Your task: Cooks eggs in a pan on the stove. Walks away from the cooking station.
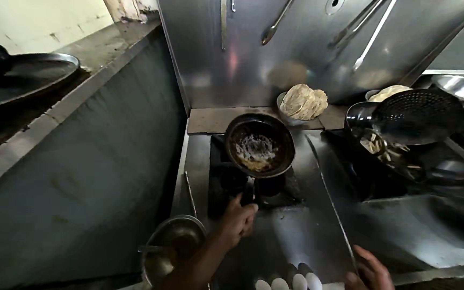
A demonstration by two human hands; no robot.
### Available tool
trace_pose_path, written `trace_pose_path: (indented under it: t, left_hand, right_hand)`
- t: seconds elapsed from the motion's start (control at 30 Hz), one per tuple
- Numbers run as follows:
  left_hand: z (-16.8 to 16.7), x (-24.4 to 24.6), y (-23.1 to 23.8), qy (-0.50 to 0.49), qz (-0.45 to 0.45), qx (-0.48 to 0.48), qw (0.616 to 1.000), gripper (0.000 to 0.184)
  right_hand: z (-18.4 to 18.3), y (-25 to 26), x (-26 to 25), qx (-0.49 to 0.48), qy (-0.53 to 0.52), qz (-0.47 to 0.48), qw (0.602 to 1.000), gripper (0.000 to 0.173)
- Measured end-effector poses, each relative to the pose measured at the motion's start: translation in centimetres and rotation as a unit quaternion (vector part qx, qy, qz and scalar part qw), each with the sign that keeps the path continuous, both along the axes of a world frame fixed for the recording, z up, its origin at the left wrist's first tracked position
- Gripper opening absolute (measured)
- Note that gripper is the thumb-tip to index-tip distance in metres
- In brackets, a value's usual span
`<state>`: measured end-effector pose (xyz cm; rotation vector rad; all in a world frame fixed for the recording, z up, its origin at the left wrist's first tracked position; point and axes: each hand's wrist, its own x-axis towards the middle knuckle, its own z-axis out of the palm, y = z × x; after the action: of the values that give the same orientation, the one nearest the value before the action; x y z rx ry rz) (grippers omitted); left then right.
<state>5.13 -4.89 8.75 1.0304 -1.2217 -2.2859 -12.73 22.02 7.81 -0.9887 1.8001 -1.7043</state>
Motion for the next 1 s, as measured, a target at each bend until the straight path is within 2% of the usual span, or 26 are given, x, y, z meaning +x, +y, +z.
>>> trace_pose_path:
  t: [0.13, 0.37, 0.6, 0.77, 0.83, 0.93, 1.0]
  left_hand:
    - [-0.8, -1.6, -2.3, 0.016, 0.017, 0.021, 1.0, 0.038]
    - [-6.3, -2.6, -0.2, -0.074, 0.03, 0.022, 0.997, 0.039]
    - [-9.6, -3.4, 0.7, -0.096, 0.045, 0.064, 0.992, 0.039]
    - [-11.0, -3.6, 0.6, -0.088, 0.065, 0.076, 0.991, 0.041]
    - [-10.9, -3.6, 0.7, -0.099, 0.075, 0.075, 0.989, 0.049]
    - [-10.6, -3.3, 1.1, -0.106, 0.088, 0.066, 0.988, 0.063]
    - [-10.4, -2.5, 1.5, -0.096, 0.102, 0.048, 0.989, 0.062]
  right_hand:
    - [-0.4, -0.2, 0.1, -0.014, -0.018, 0.005, 1.0, 0.051]
    - [-3.3, -0.8, 0.1, 0.084, -0.001, 0.006, 0.996, 0.054]
    - [-5.3, -5.3, -1.4, 0.207, 0.083, 0.029, 0.974, 0.054]
    - [-6.2, -8.8, -2.5, 0.286, 0.16, 0.079, 0.941, 0.052]
    - [-6.5, -9.1, -2.6, 0.287, 0.163, 0.081, 0.94, 0.052]
    - [-6.9, -7.5, -2.9, 0.26, 0.148, 0.027, 0.954, 0.049]
    - [-8.1, -5.3, -3.9, 0.236, 0.155, -0.024, 0.959, 0.046]
